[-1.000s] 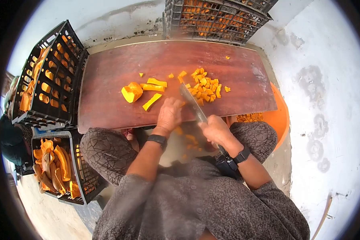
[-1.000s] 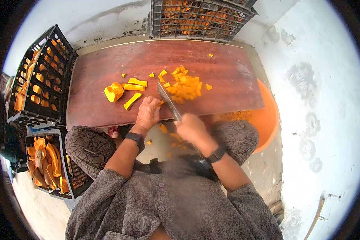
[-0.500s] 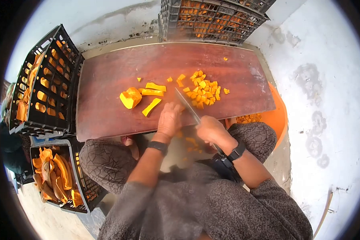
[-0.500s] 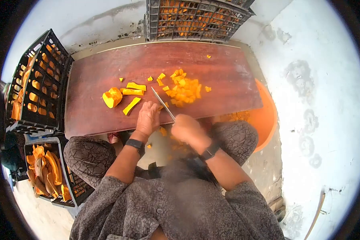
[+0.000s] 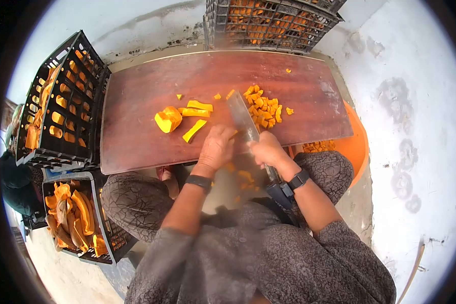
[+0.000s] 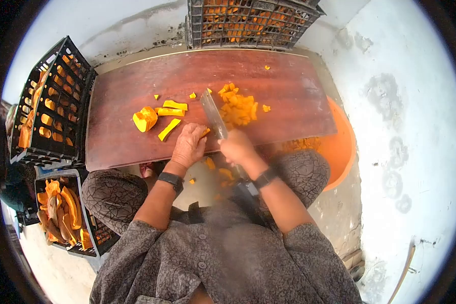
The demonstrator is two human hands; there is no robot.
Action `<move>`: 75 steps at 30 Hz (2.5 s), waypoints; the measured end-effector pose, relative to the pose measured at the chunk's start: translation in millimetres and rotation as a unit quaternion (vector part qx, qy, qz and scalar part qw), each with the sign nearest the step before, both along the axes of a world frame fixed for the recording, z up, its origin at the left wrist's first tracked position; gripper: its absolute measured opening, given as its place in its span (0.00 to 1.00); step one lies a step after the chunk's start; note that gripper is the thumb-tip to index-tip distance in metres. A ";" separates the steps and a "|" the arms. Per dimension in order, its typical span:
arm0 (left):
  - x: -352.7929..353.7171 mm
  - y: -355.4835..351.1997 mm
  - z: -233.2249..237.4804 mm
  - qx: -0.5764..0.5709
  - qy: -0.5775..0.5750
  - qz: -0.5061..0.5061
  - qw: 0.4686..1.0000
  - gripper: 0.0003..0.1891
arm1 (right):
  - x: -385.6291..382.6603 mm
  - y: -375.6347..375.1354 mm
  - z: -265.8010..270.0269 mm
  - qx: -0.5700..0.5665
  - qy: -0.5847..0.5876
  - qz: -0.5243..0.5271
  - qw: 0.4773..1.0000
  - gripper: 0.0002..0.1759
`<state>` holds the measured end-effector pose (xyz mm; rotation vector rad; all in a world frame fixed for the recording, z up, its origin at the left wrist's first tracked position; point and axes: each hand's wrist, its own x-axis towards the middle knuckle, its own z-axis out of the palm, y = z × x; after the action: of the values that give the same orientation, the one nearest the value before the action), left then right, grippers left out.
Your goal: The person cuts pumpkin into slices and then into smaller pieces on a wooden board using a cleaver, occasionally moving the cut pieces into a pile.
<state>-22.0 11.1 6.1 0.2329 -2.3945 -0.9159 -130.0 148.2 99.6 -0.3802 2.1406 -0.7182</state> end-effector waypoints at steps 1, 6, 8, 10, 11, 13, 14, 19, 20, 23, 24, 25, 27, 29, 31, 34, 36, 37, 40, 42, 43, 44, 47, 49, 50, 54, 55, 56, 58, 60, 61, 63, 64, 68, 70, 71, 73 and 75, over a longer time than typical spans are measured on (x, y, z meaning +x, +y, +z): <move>1.1 -0.7 0.4 0.000 -0.003 0.000 1.000 0.16 | 1.6 3.1 1.9 -0.003 0.023 0.002 1.000 0.18; 12.1 -2.0 8.6 -0.027 -0.074 0.031 0.996 0.15 | 6.5 16.7 8.5 -0.022 0.042 0.005 0.999 0.19; 12.7 -3.7 5.2 -0.034 -0.074 0.033 0.996 0.14 | 12.3 20.1 20.1 -0.008 0.049 0.012 0.999 0.20; 12.7 -3.7 3.2 -0.040 -0.073 0.036 0.996 0.13 | 15.7 23.3 22.9 -0.010 0.049 0.028 0.998 0.21; 12.7 -3.3 1.9 -0.041 -0.061 0.038 0.997 0.12 | 17.2 24.8 23.4 -0.010 0.049 0.043 0.998 0.21; 11.5 -1.9 -2.0 -0.043 -0.049 0.041 0.997 0.12 | 19.1 27.7 21.9 -0.016 0.054 0.054 0.997 0.21; 10.8 -1.4 -4.2 -0.036 -0.058 0.044 0.997 0.11 | 20.0 28.3 21.2 -0.022 0.059 0.066 0.996 0.21; 8.7 1.2 -4.1 -0.030 -0.080 0.046 0.995 0.10 | 24.6 27.0 27.2 0.006 0.080 0.077 0.994 0.21; 8.9 1.2 -3.7 -0.030 -0.068 0.039 0.996 0.10 | 25.4 26.7 26.9 0.005 0.074 0.077 0.994 0.21; 7.8 2.2 -1.8 -0.024 -0.041 0.033 0.998 0.10 | 24.9 28.9 11.8 0.001 0.113 0.095 0.989 0.21; 7.2 2.7 -0.6 -0.021 -0.025 0.033 0.999 0.10 | 25.2 29.2 9.2 0.003 0.112 0.094 0.989 0.21; 7.2 2.6 0.7 -0.019 -0.026 0.033 0.999 0.10 | 25.6 29.3 7.0 0.008 0.120 0.094 0.988 0.21; 7.5 3.0 2.1 -0.020 -0.056 0.033 0.998 0.11 | 26.6 28.7 5.3 0.016 0.127 0.094 0.987 0.22; 6.1 2.7 1.8 -0.019 -0.057 0.030 0.998 0.11 | 27.4 26.1 6.5 0.035 0.132 0.107 0.985 0.21; 5.2 1.1 1.2 -0.019 -0.058 0.028 0.998 0.11 | 26.3 23.4 4.7 0.039 0.125 0.109 0.985 0.21; 4.9 0.5 0.6 -0.023 -0.067 0.024 0.997 0.11 | 27.3 13.8 15.2 0.075 0.110 0.121 0.984 0.18; 4.7 0.4 -0.7 -0.030 -0.074 0.022 0.997 0.12 | 25.2 5.2 20.0 0.107 0.100 0.130 0.981 0.16; 4.2 0.3 -2.2 -0.029 -0.075 0.022 0.997 0.12 | 22.4 1.4 20.1 0.115 0.073 0.119 0.984 0.15; 2.4 1.1 -4.2 -0.028 -0.068 0.024 0.997 0.12 | 15.6 -9.2 17.6 0.123 0.048 0.114 0.985 0.13; 2.4 1.7 -3.1 -0.035 -0.061 0.029 0.997 0.12 | 13.5 -14.4 16.1 0.123 0.051 0.120 0.984 0.12; 2.7 1.2 -3.2 -0.037 -0.061 0.030 0.997 0.12 | 13.0 -17.8 15.2 0.120 0.048 0.118 0.985 0.12; 3.4 0.6 -3.8 -0.029 -0.077 0.029 0.996 0.12 | 13.2 -20.4 14.0 0.115 0.044 0.117 0.985 0.11; 2.2 0.9 -6.7 -0.014 -0.075 0.024 0.997 0.12 | 13.3 -10.7 7.2 0.054 0.035 0.067 0.996 0.11; 2.7 1.2 -5.0 -0.007 -0.058 0.019 0.998 0.12 | 5.6 -3.1 -4.6 0.023 0.016 0.059 0.998 0.12; 2.7 1.4 -3.6 -0.009 -0.053 0.014 0.998 0.11 | 1.1 1.7 -9.5 -0.005 -0.005 0.048 0.999 0.13; 1.9 5.3 0.4 -0.008 -0.049 0.015 0.999 0.10 | -14.2 9.2 -0.5 0.006 0.000 0.046 0.999 0.16; 2.3 6.4 0.8 -0.008 -0.048 0.016 0.999 0.10 | -19.5 10.7 -1.7 0.002 0.029 0.030 0.999 0.16; 2.7 7.7 1.2 -0.013 -0.056 0.019 0.998 0.11 | -23.2 12.1 -2.5 -0.001 0.059 0.015 0.998 0.16; 1.9 8.9 1.7 -0.019 -0.062 0.021 0.998 0.13 | -24.8 13.7 10.6 0.021 0.095 0.031 0.995 0.17; -0.1 10.2 -0.7 -0.023 -0.030 0.027 0.999 0.12 | -23.1 15.7 16.3 0.027 0.128 0.036 0.991 0.18; -1.7 9.8 -3.5 -0.023 -0.029 0.027 0.999 0.12 | -19.7 18.1 17.8 0.027 0.129 0.036 0.991 0.18; -3.8 8.2 -5.0 0.015 -0.042 0.028 0.999 0.13 | -8.2 22.1 23.1 -0.023 0.074 -0.018 0.997 0.18; -3.6 9.2 -3.9 0.015 -0.042 0.028 0.999 0.13 | -4.8 23.6 22.4 -0.022 0.073 -0.018 0.997 0.18; -5.0 12.8 -0.5 0.012 -0.030 0.037 0.999 0.10 | 7.8 29.1 31.5 0.002 0.073 0.029 0.997 0.19; -5.3 12.7 -2.5 0.007 -0.021 0.035 0.999 0.09 | 12.7 31.4 32.4 -0.001 0.059 0.039 0.997 0.19; -5.6 12.2 -3.4 0.003 -0.020 0.033 0.999 0.10 | 13.9 32.6 28.7 -0.005 0.058 0.040 0.998 0.19; -6.2 11.8 -4.1 0.000 -0.019 0.032 0.999 0.10 | 15.6 34.2 26.3 -0.007 0.056 0.041 0.998 0.20; -6.0 11.6 -4.7 0.001 -0.017 0.031 0.999 0.10 | 16.7 35.0 25.7 -0.005 0.056 0.053 0.997 0.20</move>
<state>-27.9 22.7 1.3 0.3244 -2.4028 -0.8923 -113.2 183.3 125.3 -0.5479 2.2032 -0.6614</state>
